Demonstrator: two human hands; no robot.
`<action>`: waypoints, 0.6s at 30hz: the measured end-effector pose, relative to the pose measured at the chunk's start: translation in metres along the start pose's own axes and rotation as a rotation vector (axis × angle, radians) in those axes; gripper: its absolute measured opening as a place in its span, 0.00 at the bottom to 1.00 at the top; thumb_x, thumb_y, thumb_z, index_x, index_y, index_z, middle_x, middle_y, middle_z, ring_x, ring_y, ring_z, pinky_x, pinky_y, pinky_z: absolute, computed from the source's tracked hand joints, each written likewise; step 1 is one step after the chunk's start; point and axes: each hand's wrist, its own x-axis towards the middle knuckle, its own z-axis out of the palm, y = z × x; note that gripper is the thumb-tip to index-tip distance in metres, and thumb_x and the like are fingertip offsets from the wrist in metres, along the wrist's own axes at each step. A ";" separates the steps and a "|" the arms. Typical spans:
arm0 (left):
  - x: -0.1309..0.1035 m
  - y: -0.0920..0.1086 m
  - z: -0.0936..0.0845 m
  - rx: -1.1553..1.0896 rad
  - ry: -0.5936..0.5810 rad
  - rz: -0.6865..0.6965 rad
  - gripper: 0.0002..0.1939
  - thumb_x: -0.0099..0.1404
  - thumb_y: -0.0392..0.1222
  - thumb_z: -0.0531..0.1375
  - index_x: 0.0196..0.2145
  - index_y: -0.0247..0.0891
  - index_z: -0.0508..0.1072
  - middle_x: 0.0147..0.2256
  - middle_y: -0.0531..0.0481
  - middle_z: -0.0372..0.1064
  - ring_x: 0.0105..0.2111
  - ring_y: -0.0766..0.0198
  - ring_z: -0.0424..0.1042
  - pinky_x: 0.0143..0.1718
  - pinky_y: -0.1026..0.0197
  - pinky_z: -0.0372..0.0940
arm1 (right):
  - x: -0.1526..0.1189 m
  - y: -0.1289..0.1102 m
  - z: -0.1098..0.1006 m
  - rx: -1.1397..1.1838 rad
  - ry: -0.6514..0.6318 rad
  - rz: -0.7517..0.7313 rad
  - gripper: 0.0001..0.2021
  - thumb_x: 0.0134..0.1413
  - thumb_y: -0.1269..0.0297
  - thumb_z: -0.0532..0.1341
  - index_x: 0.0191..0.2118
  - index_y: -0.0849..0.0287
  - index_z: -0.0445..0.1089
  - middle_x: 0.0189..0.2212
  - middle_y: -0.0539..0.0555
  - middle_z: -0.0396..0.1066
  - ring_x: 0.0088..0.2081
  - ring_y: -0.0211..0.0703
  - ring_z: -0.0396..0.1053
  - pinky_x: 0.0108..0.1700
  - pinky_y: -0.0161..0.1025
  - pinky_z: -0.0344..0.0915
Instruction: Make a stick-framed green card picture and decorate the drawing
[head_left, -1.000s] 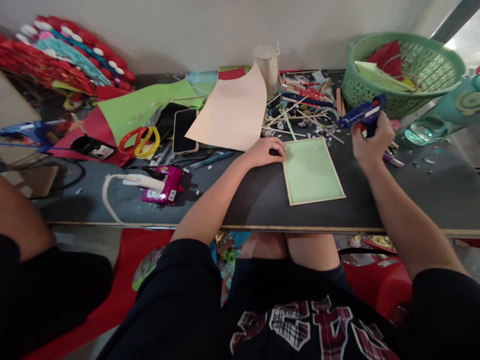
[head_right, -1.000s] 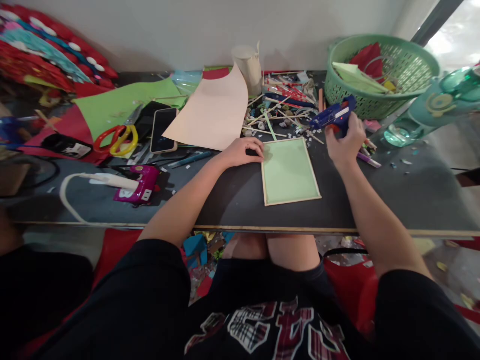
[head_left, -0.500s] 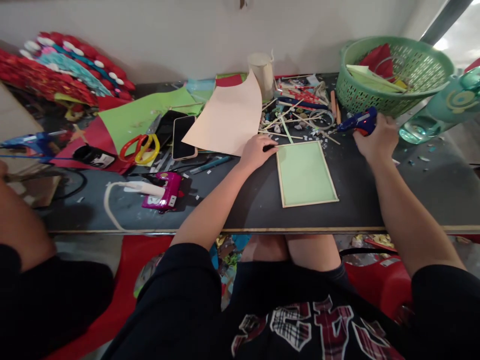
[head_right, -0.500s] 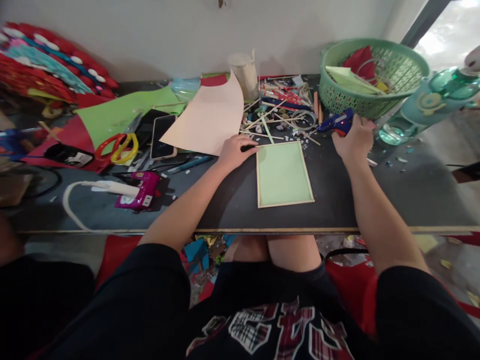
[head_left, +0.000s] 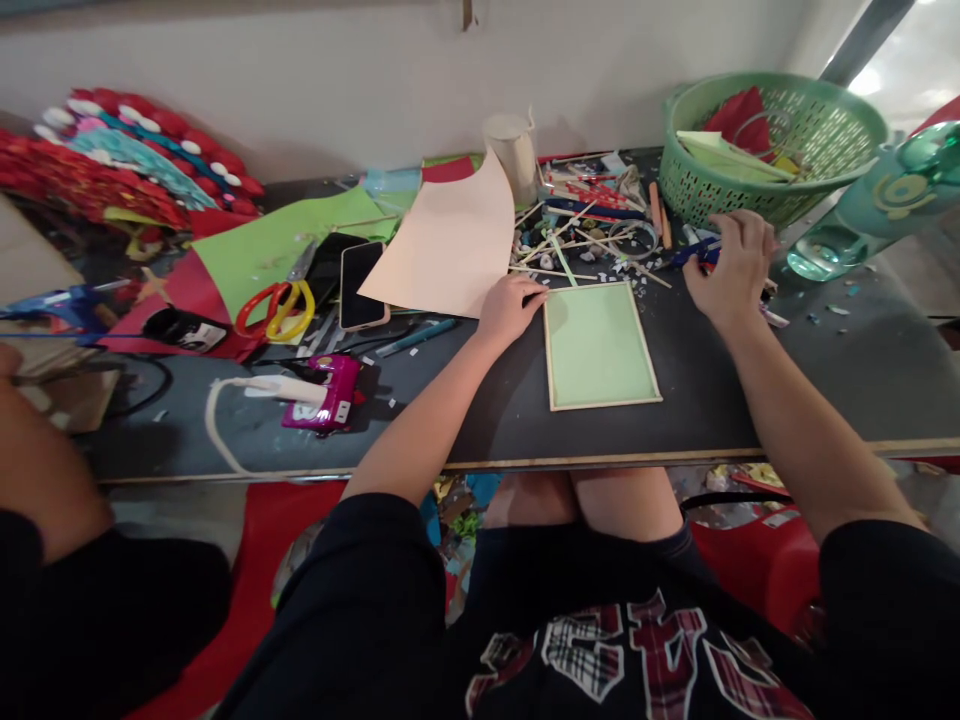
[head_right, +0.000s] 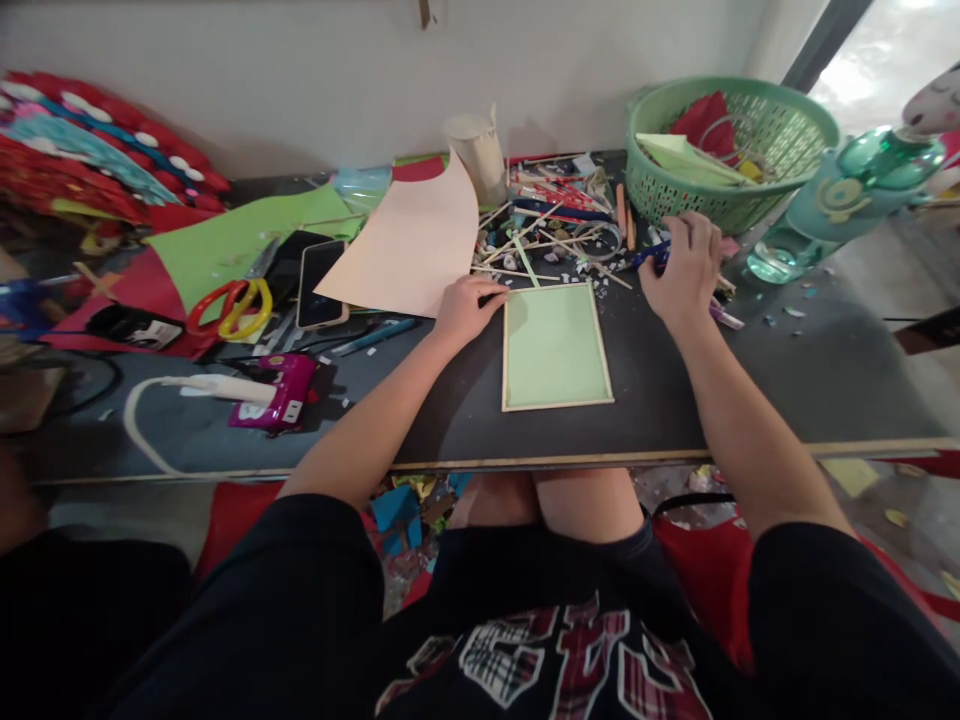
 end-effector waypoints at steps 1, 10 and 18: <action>0.000 -0.001 0.001 0.006 0.005 0.005 0.10 0.73 0.40 0.63 0.46 0.42 0.84 0.48 0.46 0.82 0.52 0.52 0.77 0.59 0.46 0.70 | -0.001 -0.006 -0.002 0.008 -0.029 -0.029 0.21 0.61 0.63 0.58 0.60 0.54 0.70 0.62 0.68 0.65 0.62 0.68 0.60 0.59 0.62 0.57; -0.002 0.005 -0.003 0.165 0.059 0.043 0.17 0.73 0.33 0.57 0.54 0.37 0.81 0.54 0.40 0.77 0.58 0.49 0.72 0.65 0.46 0.67 | -0.012 -0.014 0.023 0.123 -0.009 -0.140 0.11 0.61 0.66 0.58 0.44 0.54 0.78 0.52 0.63 0.75 0.58 0.63 0.68 0.61 0.61 0.62; -0.006 0.018 -0.032 0.289 0.166 -0.081 0.22 0.76 0.32 0.50 0.58 0.44 0.78 0.68 0.43 0.65 0.71 0.48 0.60 0.72 0.44 0.58 | -0.022 0.014 -0.013 -0.025 0.046 -0.008 0.13 0.66 0.71 0.57 0.49 0.58 0.78 0.52 0.65 0.78 0.58 0.56 0.71 0.64 0.53 0.60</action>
